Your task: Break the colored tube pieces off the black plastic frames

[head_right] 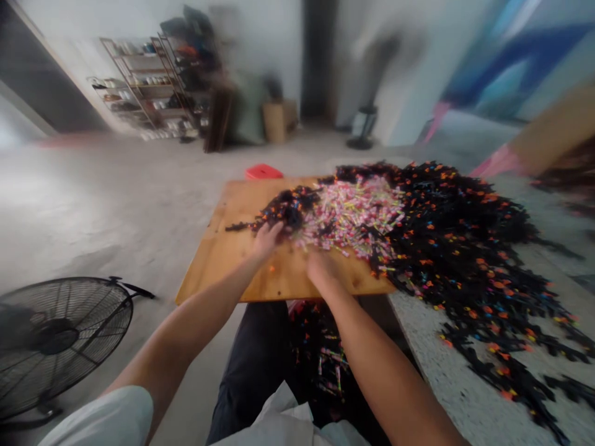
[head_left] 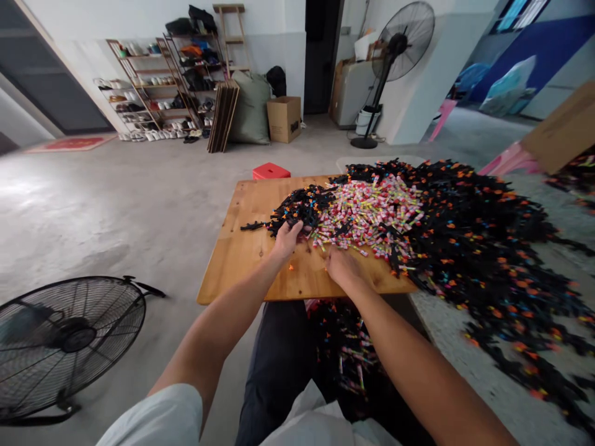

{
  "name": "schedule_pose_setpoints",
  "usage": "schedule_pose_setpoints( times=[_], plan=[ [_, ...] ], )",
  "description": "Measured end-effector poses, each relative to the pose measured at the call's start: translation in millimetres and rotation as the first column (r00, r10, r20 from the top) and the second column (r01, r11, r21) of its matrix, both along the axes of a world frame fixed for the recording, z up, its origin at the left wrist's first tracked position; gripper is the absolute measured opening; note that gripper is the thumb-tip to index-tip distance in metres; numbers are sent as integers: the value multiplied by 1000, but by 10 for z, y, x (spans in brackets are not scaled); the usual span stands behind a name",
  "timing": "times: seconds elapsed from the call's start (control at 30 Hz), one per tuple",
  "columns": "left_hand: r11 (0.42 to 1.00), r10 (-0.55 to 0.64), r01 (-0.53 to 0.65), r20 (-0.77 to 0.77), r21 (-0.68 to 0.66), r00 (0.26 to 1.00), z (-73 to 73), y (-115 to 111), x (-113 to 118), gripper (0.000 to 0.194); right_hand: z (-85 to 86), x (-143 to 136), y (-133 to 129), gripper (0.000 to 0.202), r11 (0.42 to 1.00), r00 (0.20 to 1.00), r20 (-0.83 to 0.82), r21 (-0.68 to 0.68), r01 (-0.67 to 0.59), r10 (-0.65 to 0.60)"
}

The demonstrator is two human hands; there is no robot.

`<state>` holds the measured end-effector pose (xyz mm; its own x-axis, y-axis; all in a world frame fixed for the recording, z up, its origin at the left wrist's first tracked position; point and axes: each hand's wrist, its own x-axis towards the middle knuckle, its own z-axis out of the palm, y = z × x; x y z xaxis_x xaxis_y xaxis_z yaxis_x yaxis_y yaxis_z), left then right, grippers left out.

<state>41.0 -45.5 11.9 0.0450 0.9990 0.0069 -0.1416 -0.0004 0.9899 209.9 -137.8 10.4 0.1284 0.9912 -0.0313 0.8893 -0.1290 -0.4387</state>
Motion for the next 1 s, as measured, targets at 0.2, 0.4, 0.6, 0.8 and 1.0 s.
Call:
schedule_pose_setpoints(
  times=[0.2, 0.4, 0.6, 0.8, 1.0],
  plan=[
    [987, -24, 77, 347, -139, 937, 30, -428, 105, 42, -45, -152, -273, 37, 939, 741, -667, 300, 171, 78],
    [987, -102, 143, 382, -78, 919, 94, -682, 250, 45, 21, -205, -485, 47, 927, 512, -846, 298, 226, 147],
    [989, -135, 145, 349, -1, 927, 166, -742, 265, 50, 90, -125, -590, 50, 930, 545, -831, 279, 237, 111],
    [990, -136, 142, 320, 3, 938, 187, -805, 277, 52, 113, -90, -633, 53, 948, 360, -930, 181, 262, 78],
    [994, -96, 108, 338, -14, 936, 183, -841, 314, 53, 88, -85, -632, 51, 958, 344, -939, 124, 259, 28]
  ],
)
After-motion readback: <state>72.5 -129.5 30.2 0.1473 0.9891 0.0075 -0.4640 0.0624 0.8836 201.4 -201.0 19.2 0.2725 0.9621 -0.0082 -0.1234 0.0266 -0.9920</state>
